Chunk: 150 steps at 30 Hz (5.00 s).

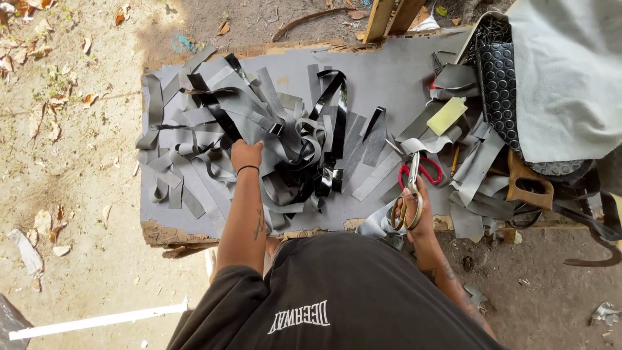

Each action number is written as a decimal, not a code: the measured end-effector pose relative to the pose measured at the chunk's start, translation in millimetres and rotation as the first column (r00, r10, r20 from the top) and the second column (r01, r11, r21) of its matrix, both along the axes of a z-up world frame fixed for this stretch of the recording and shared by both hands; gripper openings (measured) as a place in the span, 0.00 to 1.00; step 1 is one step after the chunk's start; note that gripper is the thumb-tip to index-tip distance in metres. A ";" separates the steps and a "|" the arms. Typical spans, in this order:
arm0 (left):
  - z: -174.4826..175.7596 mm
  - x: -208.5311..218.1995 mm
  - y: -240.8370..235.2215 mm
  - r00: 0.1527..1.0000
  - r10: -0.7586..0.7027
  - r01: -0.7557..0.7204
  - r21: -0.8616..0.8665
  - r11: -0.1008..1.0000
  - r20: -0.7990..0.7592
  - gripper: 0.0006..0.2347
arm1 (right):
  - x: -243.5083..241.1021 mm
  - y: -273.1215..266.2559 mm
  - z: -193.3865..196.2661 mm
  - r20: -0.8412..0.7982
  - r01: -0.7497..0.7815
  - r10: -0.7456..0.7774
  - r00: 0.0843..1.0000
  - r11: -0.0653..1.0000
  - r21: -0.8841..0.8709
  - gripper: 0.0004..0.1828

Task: Cutting a large piece of grey upholstery fabric into thin strips using scissors on a workbench.

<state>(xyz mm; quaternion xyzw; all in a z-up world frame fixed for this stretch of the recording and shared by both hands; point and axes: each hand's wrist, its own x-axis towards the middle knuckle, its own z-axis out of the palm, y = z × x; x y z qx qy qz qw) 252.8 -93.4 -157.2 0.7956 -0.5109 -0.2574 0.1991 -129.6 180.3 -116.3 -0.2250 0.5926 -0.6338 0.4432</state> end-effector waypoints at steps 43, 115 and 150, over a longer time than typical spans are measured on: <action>25.1 -221.5 62.4 0.604 -0.013 0.496 0.363 0.789 -0.797 0.27 | 44.1 -24.4 -7.3 0.026 -0.522 0.553 0.833 0.768 0.372 0.48; 39.4 -133.2 169.1 0.313 -0.287 0.600 -0.046 0.799 -0.905 0.09 | 56.9 -131.6 27.5 0.326 -0.116 0.066 0.943 0.984 0.137 0.33; 211.1 -157.0 173.4 0.056 -0.223 0.848 -0.071 0.525 -0.973 0.04 | -17.4 -215.7 77.2 -0.046 -0.113 0.112 0.993 0.993 -0.033 0.50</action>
